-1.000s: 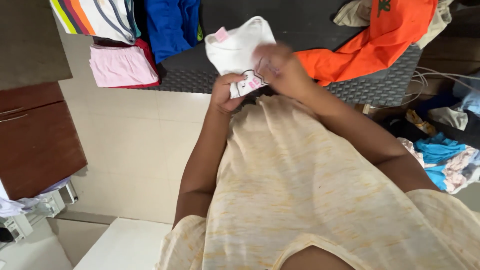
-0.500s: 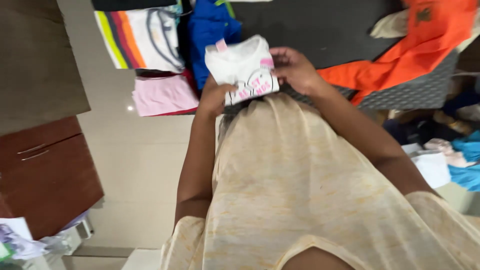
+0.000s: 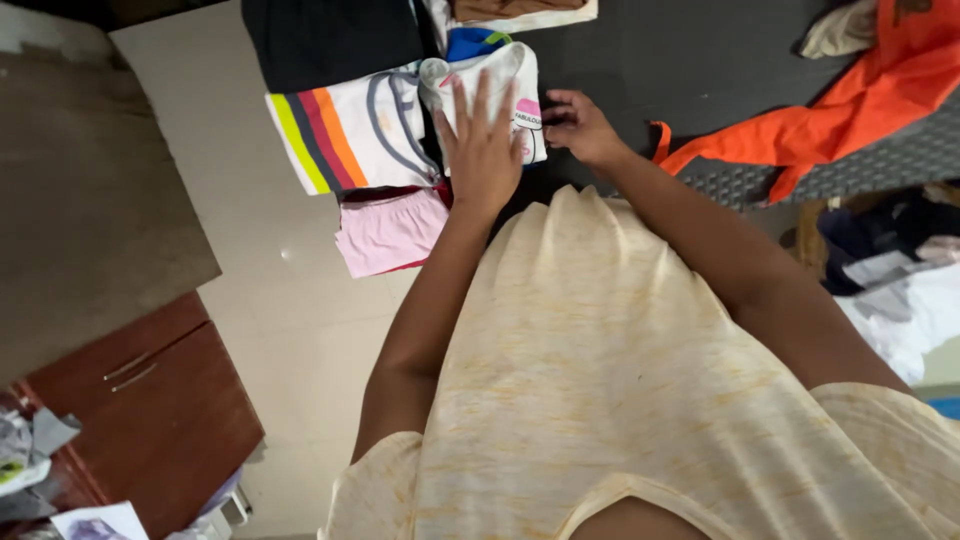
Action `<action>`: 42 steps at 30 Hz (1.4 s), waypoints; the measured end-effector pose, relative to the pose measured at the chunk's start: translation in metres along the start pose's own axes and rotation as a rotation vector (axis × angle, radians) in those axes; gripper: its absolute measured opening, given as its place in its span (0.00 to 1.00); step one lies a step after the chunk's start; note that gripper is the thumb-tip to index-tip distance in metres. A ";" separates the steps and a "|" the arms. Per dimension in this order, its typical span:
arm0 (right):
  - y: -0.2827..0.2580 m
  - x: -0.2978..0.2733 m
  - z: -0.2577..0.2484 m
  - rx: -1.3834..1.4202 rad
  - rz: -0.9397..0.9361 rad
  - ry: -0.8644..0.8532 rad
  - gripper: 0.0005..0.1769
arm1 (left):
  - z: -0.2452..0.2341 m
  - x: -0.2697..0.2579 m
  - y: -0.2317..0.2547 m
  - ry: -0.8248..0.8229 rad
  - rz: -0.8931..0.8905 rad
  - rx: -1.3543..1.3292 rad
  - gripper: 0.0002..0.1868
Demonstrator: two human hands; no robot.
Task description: Fold various items of clothing and organize them in a pile.
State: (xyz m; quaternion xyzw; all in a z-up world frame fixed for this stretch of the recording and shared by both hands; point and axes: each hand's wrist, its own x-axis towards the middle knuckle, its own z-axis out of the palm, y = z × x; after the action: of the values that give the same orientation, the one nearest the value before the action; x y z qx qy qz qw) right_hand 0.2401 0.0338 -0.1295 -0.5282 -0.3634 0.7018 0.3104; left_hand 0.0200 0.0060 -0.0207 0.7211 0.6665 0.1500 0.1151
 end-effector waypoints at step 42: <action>-0.058 -0.231 -0.312 -0.716 -0.664 0.299 0.17 | 0.158 -0.024 0.344 -0.274 0.007 -0.951 0.34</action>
State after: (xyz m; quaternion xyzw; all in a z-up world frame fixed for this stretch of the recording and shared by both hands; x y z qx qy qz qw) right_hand 0.6029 -0.0670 -0.0168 -0.5521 -0.6809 0.3136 0.3649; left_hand 0.3953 -0.0415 -0.0434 0.6042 0.5005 0.3419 0.5173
